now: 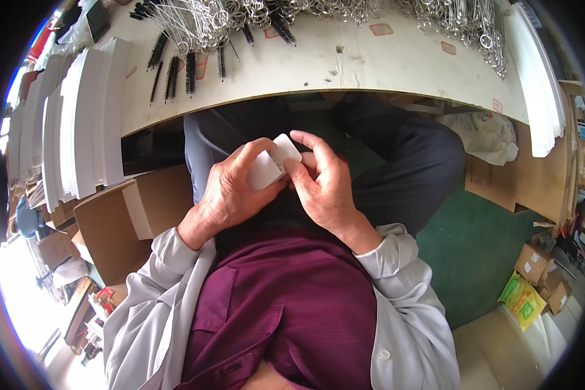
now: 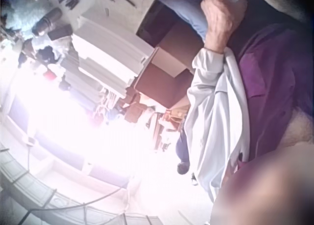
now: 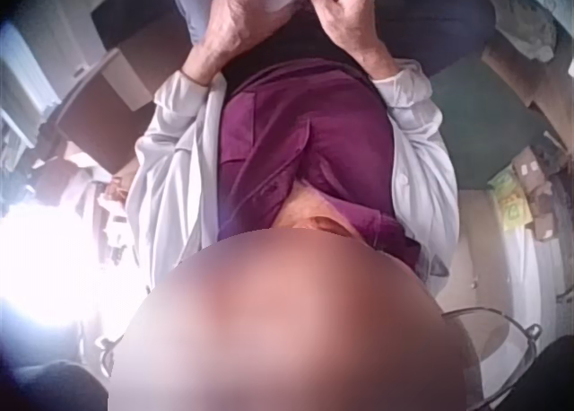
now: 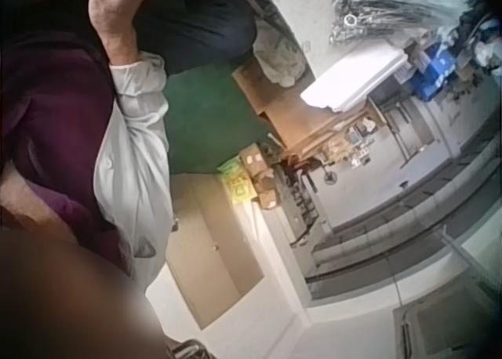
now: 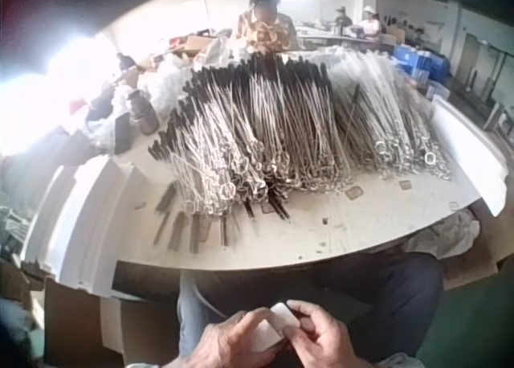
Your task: Inserting metal rod assemblies into plastic rectangular sleeves at a workbench.
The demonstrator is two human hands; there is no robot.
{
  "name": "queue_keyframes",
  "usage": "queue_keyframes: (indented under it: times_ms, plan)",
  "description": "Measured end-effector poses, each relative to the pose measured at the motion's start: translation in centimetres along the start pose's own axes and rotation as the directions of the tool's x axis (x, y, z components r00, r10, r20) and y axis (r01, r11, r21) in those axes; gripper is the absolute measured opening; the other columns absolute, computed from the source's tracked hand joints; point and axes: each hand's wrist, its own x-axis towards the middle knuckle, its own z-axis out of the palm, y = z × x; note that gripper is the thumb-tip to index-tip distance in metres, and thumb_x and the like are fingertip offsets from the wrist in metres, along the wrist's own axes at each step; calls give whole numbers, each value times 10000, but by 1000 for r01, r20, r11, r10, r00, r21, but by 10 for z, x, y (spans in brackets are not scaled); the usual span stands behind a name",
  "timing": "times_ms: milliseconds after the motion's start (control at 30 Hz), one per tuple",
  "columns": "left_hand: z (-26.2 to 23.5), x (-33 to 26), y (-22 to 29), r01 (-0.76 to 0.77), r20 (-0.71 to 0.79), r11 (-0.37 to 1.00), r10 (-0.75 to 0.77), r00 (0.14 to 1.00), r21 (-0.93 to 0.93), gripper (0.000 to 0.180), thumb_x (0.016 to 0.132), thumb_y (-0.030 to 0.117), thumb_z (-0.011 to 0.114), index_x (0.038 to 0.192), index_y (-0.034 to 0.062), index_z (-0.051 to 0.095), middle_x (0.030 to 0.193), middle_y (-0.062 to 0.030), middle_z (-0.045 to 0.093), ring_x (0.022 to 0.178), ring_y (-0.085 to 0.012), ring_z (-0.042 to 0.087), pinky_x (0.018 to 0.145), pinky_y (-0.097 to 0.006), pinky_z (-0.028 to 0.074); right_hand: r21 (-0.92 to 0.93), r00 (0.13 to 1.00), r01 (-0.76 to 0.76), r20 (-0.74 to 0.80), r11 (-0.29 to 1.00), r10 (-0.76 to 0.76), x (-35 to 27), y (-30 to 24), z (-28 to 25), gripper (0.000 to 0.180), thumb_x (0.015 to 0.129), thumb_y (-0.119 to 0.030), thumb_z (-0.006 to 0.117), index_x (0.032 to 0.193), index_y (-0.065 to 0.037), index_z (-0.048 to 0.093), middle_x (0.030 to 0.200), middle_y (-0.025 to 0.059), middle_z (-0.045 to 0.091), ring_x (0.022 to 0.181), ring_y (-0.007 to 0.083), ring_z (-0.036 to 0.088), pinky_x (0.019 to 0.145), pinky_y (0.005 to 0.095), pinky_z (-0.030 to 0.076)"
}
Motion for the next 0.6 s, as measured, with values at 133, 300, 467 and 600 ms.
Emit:
queue_keyframes:
  times_ms: [133,300,467,600]
  plan:
    - [0,0,-1,-33,41,997,30,999,68,571,800,154,863,1281,118,557,1156,-172,705,964,-387,743,791,-448,626,-187,999,28,-10,982,-31,0,1,2,154,1004,-24,665,1146,33,669,830,116,738,704,141,698,635,284,552]
    - [3,-3,-4,-51,-24,998,51,998,26,565,815,148,843,1284,110,530,1098,-171,717,949,-398,745,773,-446,627,-536,887,427,92,728,-453,8,3,4,165,968,-40,689,1110,43,703,894,192,754,805,370,749,692,414,596]
    - [5,-4,-5,11,-47,1000,-10,999,17,657,832,186,838,1353,98,448,981,-190,728,889,-409,754,740,-459,628,-465,885,445,96,765,-456,7,2,8,160,996,-70,673,1083,50,732,884,195,756,796,346,755,692,395,594]
    - [9,-5,-7,18,-52,999,-16,999,47,701,839,217,840,1379,73,417,954,-212,730,873,-409,756,729,-475,626,-285,998,65,-1,956,-68,4,-4,9,181,1017,-138,693,1025,31,759,834,167,756,750,219,761,664,317,580]
